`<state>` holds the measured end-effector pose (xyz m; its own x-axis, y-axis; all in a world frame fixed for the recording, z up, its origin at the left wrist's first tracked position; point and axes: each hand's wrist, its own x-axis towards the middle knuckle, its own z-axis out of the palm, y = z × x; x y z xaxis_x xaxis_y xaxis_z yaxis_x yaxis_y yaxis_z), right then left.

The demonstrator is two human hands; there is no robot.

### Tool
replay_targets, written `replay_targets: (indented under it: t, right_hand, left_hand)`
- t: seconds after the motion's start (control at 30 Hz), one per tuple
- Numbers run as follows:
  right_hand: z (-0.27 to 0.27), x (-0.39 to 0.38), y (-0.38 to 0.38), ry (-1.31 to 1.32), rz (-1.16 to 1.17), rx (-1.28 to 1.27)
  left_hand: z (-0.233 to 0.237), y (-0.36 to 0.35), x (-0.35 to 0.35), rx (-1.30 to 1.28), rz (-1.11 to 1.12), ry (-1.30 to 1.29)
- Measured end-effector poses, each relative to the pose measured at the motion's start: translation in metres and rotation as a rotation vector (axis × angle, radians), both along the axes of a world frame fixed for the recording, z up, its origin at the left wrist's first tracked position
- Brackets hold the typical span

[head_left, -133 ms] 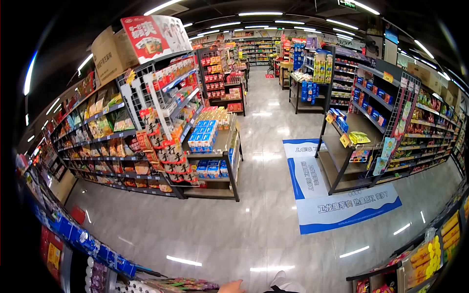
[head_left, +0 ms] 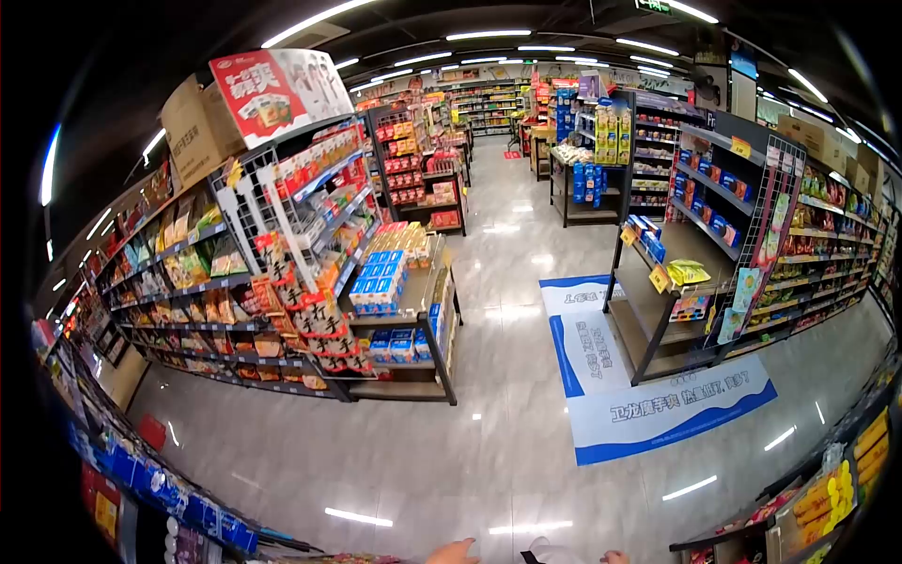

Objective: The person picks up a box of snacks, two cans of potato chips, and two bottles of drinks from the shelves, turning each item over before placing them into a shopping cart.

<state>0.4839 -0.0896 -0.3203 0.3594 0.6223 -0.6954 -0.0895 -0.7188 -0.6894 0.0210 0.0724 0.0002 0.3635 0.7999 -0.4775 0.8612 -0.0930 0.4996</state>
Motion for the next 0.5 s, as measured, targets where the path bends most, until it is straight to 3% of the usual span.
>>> replay_targets:
  t: [0.07,0.1,0.17,0.37,0.43,0.5]
  right_hand:
    - [0.017,-0.002,0.072,0.143,-0.395,-0.057]
    - [0.042,0.002,0.092,0.143,-0.395,-0.056]
    - [0.129,0.002,0.115,0.142,-0.109,0.113]
    - [0.141,0.023,0.165,0.131,-0.107,0.050]
    - [0.132,0.025,0.169,0.146,-0.142,-0.078]
    - [0.116,0.026,0.168,0.164,-0.164,-0.120]
  left_hand:
    - [0.002,0.033,0.011,0.005,-0.014,-0.006]
    - [0.007,0.043,0.021,0.004,0.000,-0.056]
    - [0.006,0.062,0.037,0.002,0.018,-0.115]
    - [-0.016,0.107,0.038,0.044,0.065,-0.116]
    - [-0.039,0.133,0.031,-0.065,-0.006,0.061]
    - [-0.039,0.154,0.028,-0.035,0.013,0.030]
